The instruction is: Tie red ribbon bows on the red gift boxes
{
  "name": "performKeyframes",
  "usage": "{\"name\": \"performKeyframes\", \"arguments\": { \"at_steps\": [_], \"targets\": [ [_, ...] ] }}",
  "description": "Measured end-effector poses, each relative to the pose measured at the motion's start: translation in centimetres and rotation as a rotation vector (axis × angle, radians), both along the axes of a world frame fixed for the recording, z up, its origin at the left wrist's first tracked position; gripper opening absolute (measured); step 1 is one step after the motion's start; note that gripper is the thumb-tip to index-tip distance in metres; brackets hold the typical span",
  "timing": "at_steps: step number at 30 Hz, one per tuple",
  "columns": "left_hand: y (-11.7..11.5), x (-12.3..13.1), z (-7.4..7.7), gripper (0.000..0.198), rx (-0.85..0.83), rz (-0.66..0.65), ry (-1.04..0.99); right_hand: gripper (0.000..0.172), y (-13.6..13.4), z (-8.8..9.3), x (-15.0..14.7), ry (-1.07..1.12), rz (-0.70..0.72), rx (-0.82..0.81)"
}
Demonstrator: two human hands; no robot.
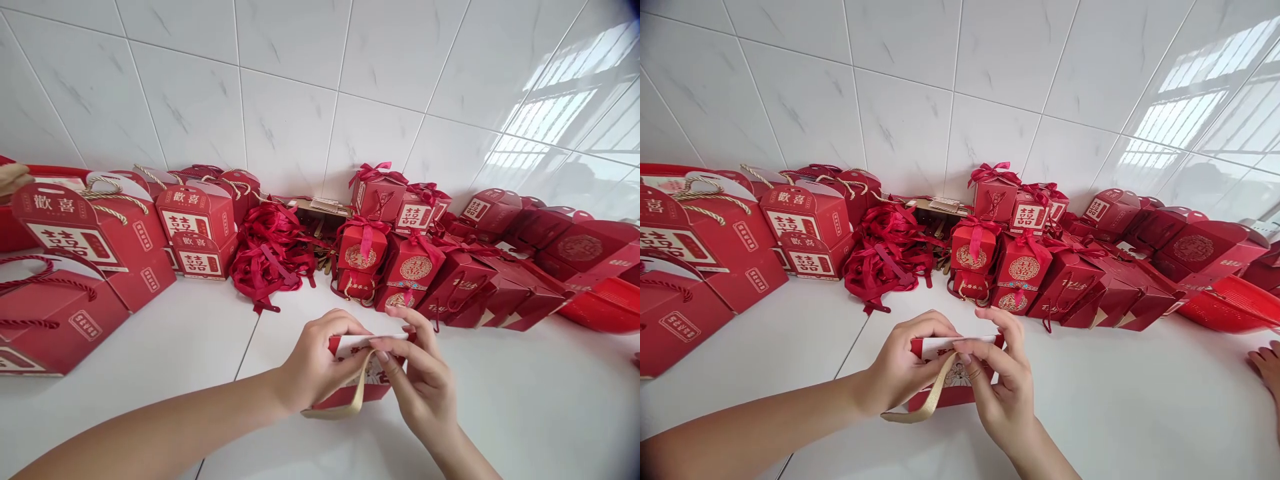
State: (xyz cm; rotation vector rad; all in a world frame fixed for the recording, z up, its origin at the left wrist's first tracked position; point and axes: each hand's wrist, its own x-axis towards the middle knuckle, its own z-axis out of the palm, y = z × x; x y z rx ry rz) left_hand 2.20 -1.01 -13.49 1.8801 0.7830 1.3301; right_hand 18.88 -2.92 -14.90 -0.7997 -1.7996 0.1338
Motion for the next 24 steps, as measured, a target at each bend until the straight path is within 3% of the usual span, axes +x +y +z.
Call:
{"name": "performKeyframes", "arguments": {
  "at_steps": [4,7,9,11,14,20,22,24],
  "targets": [
    [-0.3,0.3,-0.1,0.007,-0.040,-0.002,-0.031,0.030,0.1,-0.4,-0.4,0.188,-0.016,-0.047],
    [-0.6,0.5,0.0,0.008,-0.085,0.008,-0.045,0.044,0.3,-0.7,-0.8,0.386,0.056,-0.274],
    [-0.6,0.5,0.2,0.010,-0.125,0.005,-0.011,0.031,0.5,-0.7,-0.9,0.442,0.135,-0.445],
    [-0.4,0.2,0.5,0.023,-0.169,-0.013,0.041,0.022,0.6,-0.6,-0.8,0.505,0.179,-0.511],
    [0.3,-0.5,1.0,0.049,-0.086,0.008,0.094,0.023,0.8,-0.2,-0.1,0.580,0.139,-0.452],
    [1.8,-2.2,2.1,0.030,0.293,0.046,0.099,0.023,1.2,0.4,1.7,0.621,-0.062,-0.288],
    [1.8,-2.5,2.7,0.029,0.299,0.039,0.147,0.023,1.2,0.5,1.8,0.615,-0.068,-0.281],
    [1.5,-2.8,3.3,0.032,0.204,-0.095,0.306,0.022,1.2,0.5,1.7,0.603,-0.080,-0.267]
  ]
}}
